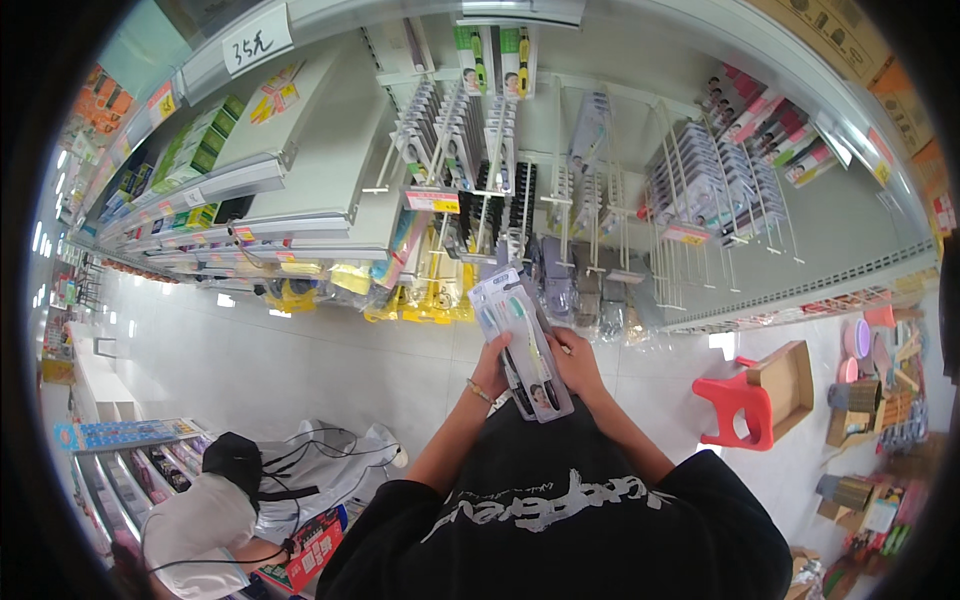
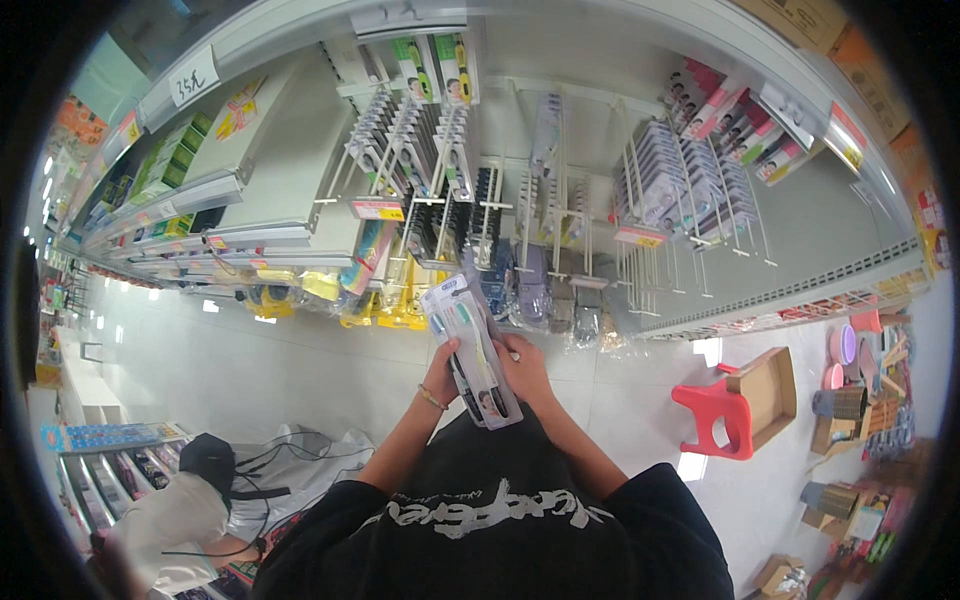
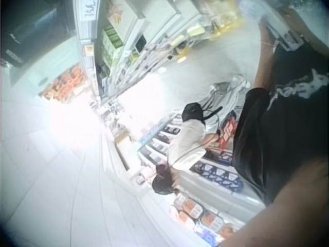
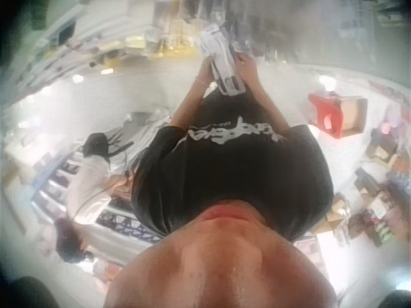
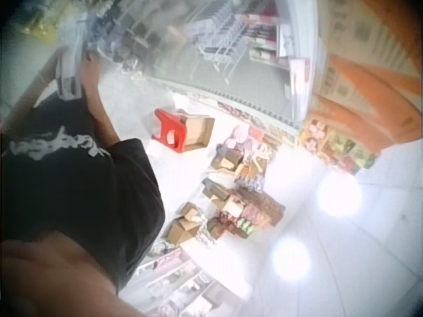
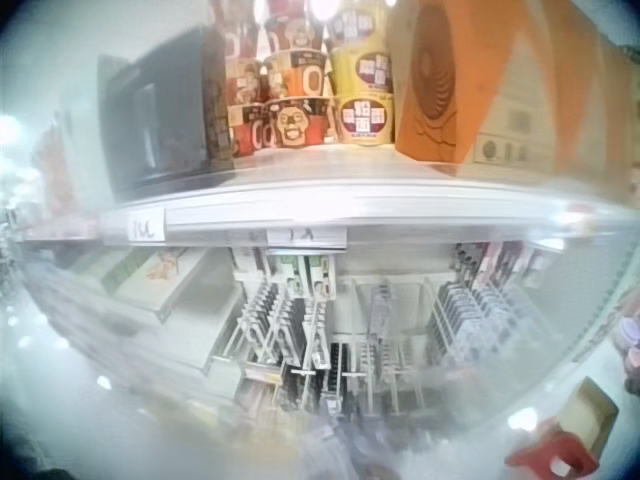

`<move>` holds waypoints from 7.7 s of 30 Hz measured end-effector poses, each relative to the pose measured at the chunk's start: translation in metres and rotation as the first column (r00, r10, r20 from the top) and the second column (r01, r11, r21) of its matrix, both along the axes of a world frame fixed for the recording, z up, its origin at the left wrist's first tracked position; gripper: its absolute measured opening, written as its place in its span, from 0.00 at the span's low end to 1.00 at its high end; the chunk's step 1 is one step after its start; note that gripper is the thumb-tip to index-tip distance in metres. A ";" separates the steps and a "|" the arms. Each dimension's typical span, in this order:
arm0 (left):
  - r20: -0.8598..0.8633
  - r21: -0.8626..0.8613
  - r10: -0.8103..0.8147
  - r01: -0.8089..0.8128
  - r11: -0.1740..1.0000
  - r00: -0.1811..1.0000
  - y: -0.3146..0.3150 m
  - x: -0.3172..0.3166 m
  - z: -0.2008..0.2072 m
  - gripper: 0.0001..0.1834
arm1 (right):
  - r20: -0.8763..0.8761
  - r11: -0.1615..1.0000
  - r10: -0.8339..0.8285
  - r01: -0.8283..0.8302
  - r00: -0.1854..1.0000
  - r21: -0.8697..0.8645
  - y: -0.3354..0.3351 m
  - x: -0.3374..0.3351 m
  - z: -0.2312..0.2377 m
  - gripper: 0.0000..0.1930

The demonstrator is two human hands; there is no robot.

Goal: The person organizes toothbrush packages on a retail shelf by taking a group of them and placing them one by one onto display hooks.

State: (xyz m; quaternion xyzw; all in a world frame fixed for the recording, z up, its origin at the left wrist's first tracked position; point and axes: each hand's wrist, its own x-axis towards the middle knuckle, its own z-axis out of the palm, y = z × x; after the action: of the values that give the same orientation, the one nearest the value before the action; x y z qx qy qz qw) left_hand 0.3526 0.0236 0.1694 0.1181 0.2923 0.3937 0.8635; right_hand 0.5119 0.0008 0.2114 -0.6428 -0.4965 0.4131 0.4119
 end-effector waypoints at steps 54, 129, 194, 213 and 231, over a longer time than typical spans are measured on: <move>0.087 -0.074 0.276 -0.270 0.960 0.957 0.027 0.012 0.009 0.25 | -0.372 0.770 -0.478 0.583 0.796 0.259 0.240 0.120 -0.077 0.14; 0.042 -0.136 0.140 -0.133 0.982 0.989 -0.056 -0.035 0.006 0.26 | 0.034 0.828 -0.504 0.472 0.863 0.304 0.112 0.074 -0.025 0.22; -0.051 -0.209 0.264 -0.269 0.940 0.963 -0.065 -0.047 -0.022 0.23 | 0.079 0.897 -0.364 0.326 0.928 0.298 0.107 0.103 -0.003 0.12; -0.039 -0.232 0.218 -0.221 0.947 0.975 -0.062 -0.040 -0.030 0.26 | -0.337 0.813 -0.450 0.536 0.827 0.227 0.147 0.104 -0.031 0.11; -0.078 -0.249 0.315 -0.325 0.912 0.946 -0.029 -0.022 -0.036 0.26 | 0.063 0.761 -0.511 0.417 0.857 0.496 0.240 0.098 -0.059 0.09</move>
State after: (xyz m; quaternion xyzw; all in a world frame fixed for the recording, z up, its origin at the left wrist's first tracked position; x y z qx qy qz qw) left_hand 0.3305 -0.0055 0.1335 -0.0378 0.3722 0.4859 0.7899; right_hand 0.6101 0.2404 0.1522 -0.6648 -0.4429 0.1015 0.5929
